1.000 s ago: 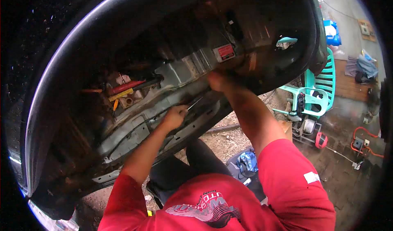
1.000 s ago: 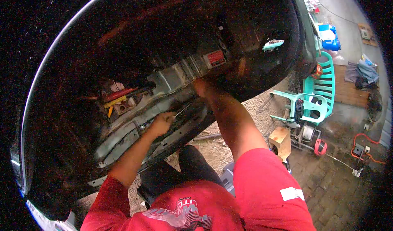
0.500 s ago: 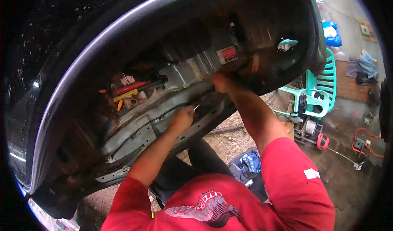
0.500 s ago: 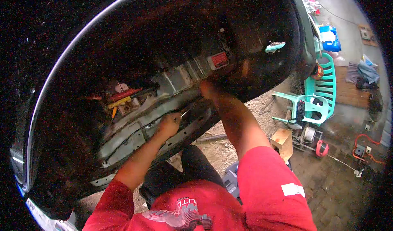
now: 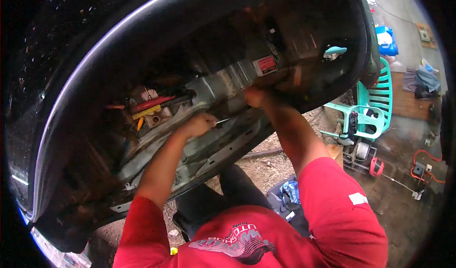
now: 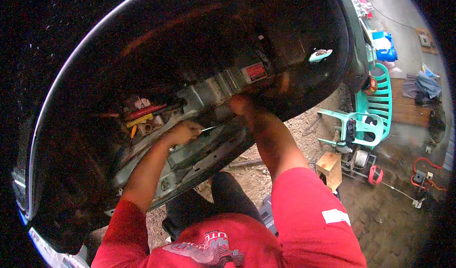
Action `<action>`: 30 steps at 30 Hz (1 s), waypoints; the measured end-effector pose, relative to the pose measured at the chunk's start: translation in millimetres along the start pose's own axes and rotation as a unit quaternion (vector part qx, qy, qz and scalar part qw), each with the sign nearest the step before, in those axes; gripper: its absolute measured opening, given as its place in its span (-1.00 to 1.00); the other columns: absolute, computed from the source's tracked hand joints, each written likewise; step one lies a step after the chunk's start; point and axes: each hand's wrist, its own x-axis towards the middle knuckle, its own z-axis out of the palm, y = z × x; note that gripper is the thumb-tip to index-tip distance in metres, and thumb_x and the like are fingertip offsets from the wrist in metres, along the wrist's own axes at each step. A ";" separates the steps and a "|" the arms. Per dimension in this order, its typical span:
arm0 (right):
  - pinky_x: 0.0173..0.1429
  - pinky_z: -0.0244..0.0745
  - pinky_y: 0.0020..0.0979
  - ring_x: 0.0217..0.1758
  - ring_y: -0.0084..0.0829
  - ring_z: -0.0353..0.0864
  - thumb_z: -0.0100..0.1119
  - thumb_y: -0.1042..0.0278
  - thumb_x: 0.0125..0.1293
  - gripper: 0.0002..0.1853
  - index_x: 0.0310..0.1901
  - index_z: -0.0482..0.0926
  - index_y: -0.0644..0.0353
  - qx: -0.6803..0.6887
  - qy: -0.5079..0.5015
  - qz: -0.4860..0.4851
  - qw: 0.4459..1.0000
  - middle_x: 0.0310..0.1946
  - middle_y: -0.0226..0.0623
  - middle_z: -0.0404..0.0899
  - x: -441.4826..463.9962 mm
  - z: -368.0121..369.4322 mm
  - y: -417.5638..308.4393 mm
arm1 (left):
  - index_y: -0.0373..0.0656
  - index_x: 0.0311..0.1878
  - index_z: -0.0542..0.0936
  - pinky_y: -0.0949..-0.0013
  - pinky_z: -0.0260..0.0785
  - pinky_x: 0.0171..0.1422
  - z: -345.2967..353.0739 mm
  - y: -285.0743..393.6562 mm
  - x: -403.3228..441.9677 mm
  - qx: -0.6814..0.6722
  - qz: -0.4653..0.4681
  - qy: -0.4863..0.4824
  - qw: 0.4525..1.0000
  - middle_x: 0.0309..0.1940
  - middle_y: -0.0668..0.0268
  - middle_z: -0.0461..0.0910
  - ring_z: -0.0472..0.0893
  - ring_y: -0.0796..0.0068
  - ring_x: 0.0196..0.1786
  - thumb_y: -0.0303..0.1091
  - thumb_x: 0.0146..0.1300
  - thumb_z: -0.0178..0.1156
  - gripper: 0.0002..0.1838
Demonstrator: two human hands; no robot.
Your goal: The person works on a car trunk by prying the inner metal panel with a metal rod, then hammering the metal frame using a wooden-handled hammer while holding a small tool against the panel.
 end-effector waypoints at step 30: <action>0.17 0.64 -0.09 0.02 -0.05 0.76 0.13 0.33 0.30 -0.74 -0.12 0.76 0.23 0.002 -0.077 -0.050 0.996 -0.05 0.00 0.76 24.9 23.0 3.8 | -0.19 0.21 0.69 0.35 0.49 -0.02 -6.0 -6.8 9.7 -0.088 -0.024 -0.027 0.995 -0.23 0.31 0.74 0.63 0.52 -0.20 -0.23 0.48 0.23 -0.64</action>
